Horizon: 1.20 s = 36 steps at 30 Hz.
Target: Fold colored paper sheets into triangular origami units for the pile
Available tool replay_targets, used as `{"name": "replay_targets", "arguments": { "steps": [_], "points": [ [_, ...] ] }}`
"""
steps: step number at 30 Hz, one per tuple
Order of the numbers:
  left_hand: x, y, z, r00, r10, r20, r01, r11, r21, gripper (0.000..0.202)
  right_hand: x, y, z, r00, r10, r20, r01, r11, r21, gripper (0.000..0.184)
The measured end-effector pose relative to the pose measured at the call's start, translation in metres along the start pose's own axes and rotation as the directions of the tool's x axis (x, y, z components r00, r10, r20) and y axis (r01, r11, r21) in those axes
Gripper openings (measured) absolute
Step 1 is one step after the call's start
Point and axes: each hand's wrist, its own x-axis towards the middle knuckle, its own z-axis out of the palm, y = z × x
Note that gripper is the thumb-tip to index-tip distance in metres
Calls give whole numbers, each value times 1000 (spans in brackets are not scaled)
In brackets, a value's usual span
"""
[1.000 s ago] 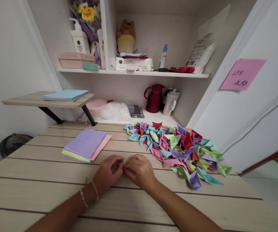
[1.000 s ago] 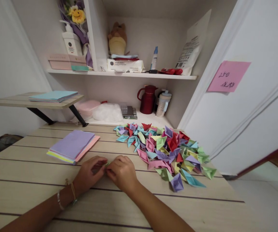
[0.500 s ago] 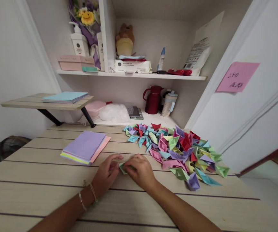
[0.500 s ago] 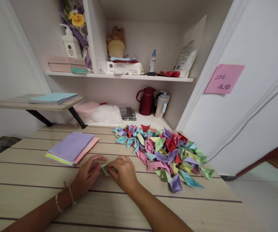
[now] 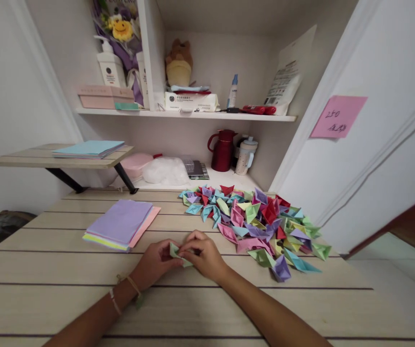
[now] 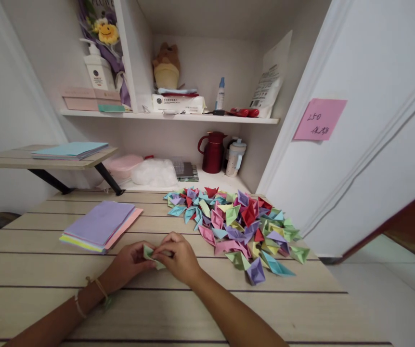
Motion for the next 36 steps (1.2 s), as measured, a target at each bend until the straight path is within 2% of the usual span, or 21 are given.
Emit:
{"name": "replay_targets", "arguments": {
  "steps": [3, 4, 7, 8, 12, 14, 18, 20, 24, 26, 28, 30, 31, 33, 36],
  "points": [
    [2, -3, -3, 996, 12, -87, -13, 1000, -11, 19, -1, -4, -1, 998, -20, 66, 17, 999, 47, 16],
    [3, -4, -4, 994, 10, -111, -12, 1000, -17, 18, -2, -4, -1, 997, -9, 75, 3, 997, 77, 23],
    [5, -4, -7, 992, -7, -125, 9, 1000, 12, 19, -3, -1, 4, 995, 88, 48, -95, 980, 173, 59],
    [5, -3, -8, 993, -16, -120, 19, 999, 26, 19, -3, 1, 5, 992, 122, 39, -127, 974, 190, 60],
    [4, 3, -5, 993, -57, -102, 57, 998, 0, 23, -2, 8, 9, 979, 204, 14, -204, 968, 146, 21],
    [5, 6, -4, 993, -74, -89, 70, 996, -52, 27, -1, 9, 9, 972, 231, -33, -225, 967, 121, 13],
    [5, 4, -3, 991, -94, -98, 85, 992, -90, 28, -1, 7, 9, 962, 253, -106, -240, 963, 121, 15],
    [4, 2, -3, 990, -69, -122, 61, 996, -64, 25, -2, 6, 9, 956, 274, -103, -252, 950, 182, 18],
    [-2, 8, -6, 985, 37, -169, -32, 999, 34, 33, 1, 3, 5, 962, 268, -46, -230, 894, 385, 24],
    [-6, 18, -14, 970, 144, -198, -113, 980, 162, 45, 5, 2, -4, 956, 272, -110, -202, 882, 427, 25],
    [-11, 30, -28, 914, 314, -259, -174, 877, 449, 44, 13, 2, -19, 923, 278, -265, -162, 907, 389, 25],
    [-14, 40, -48, 840, 461, -287, -121, 674, 728, 37, 21, 4, -39, 866, 269, -422, -146, 942, 301, 28],
    [-14, 42, -59, 824, 496, -275, -73, 573, 816, 37, 25, 6, -50, 839, 261, -478, -154, 956, 251, 29],
    [-14, 42, -78, 820, 503, -272, 41, 423, 905, 45, 30, 11, -73, 768, 229, -598, -162, 973, 164, 32],
    [-14, 31, -95, 871, 336, -358, 262, 299, 917, 60, 32, 20, -101, 676, 171, -717, -283, 958, -39, 36]
  ]
}}
